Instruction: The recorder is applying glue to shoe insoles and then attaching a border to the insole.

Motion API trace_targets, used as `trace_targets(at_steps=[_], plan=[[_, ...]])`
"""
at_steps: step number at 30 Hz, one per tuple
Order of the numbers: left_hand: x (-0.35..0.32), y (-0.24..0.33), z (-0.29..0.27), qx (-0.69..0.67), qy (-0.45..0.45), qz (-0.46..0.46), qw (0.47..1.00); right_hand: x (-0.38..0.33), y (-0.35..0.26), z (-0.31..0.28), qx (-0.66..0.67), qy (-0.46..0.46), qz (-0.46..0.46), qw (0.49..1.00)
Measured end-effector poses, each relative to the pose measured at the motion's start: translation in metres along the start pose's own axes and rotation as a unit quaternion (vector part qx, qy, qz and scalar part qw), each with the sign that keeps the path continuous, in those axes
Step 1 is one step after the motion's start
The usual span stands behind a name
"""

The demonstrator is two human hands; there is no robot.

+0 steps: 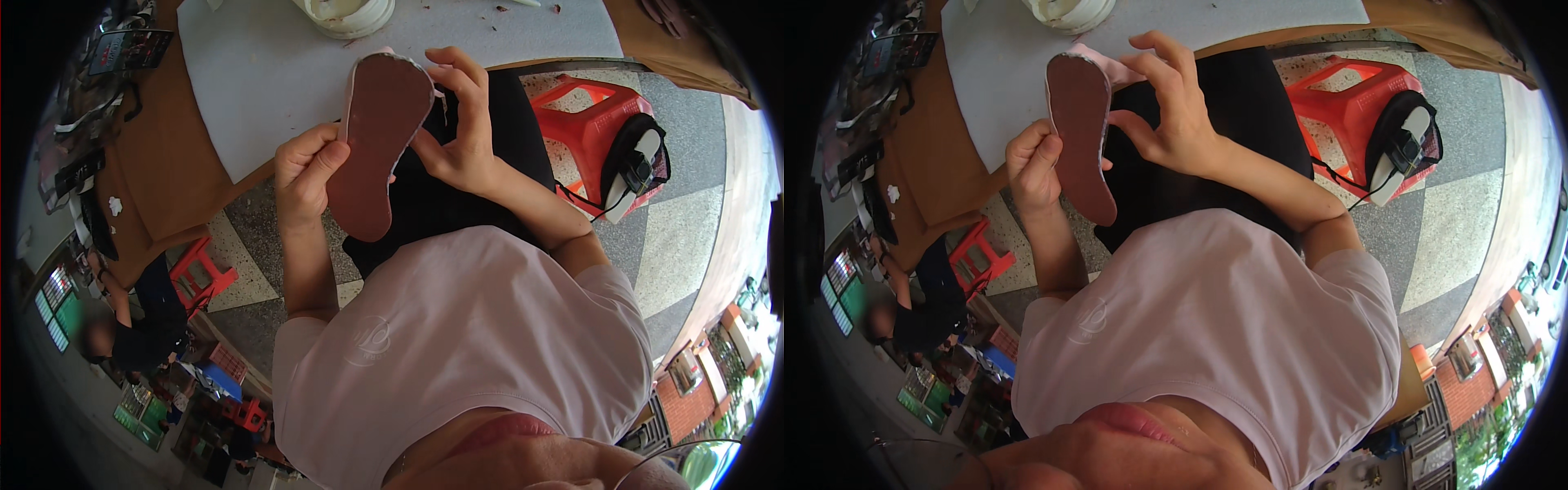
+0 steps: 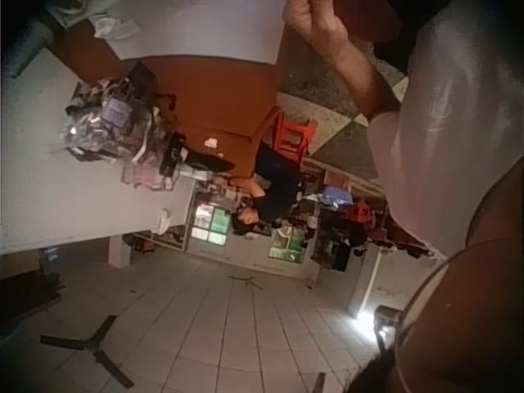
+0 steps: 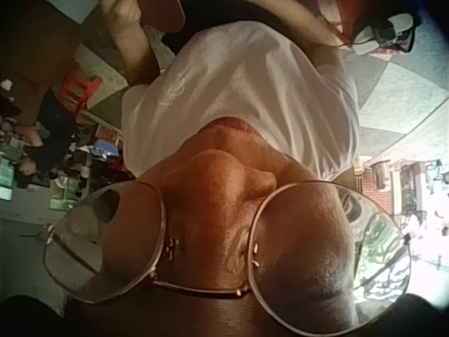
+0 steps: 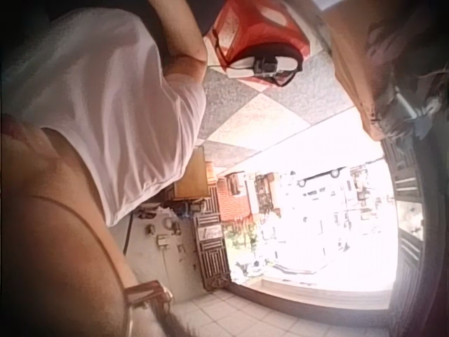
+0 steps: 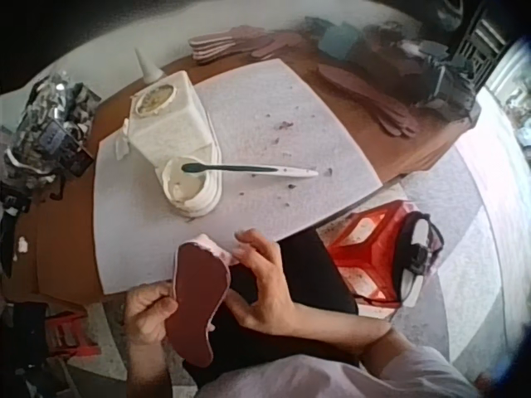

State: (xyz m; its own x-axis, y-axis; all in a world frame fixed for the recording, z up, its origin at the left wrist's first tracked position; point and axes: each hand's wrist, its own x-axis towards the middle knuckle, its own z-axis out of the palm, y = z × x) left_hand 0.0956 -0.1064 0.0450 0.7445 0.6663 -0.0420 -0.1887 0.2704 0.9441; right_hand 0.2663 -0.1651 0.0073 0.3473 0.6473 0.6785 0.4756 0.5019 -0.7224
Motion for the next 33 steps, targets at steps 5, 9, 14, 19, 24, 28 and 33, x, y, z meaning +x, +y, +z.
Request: trace_targets(at_steps=[5,9,14,19,24,28,33], plan=[[-0.002,0.003,0.007,-0.03,-0.046,-0.048,0.997,0.017,0.011,0.007,-0.011,0.0,-0.06,0.998],[-0.005,0.006,0.006,-0.053,-0.033,-0.081,0.995,0.028,0.007,-0.002,0.143,-0.03,0.024,0.989],[-0.014,0.0,-0.017,0.035,-0.065,-0.087,0.993,0.049,0.0,-0.027,0.106,-0.243,0.071,0.962],[-0.018,0.003,-0.024,0.067,-0.076,-0.124,0.987,0.066,-0.007,-0.041,0.141,-0.357,0.001,0.924],[-0.013,0.007,-0.025,0.148,-0.119,-0.097,0.977,0.069,-0.001,-0.042,0.142,-0.354,-0.001,0.924],[-0.013,0.008,-0.022,0.182,-0.134,-0.077,0.971,0.07,-0.003,-0.039,0.097,-0.341,0.027,0.935],[-0.015,0.008,-0.025,0.197,-0.135,-0.079,0.968,0.07,-0.005,-0.038,0.06,-0.327,-0.009,0.943]])
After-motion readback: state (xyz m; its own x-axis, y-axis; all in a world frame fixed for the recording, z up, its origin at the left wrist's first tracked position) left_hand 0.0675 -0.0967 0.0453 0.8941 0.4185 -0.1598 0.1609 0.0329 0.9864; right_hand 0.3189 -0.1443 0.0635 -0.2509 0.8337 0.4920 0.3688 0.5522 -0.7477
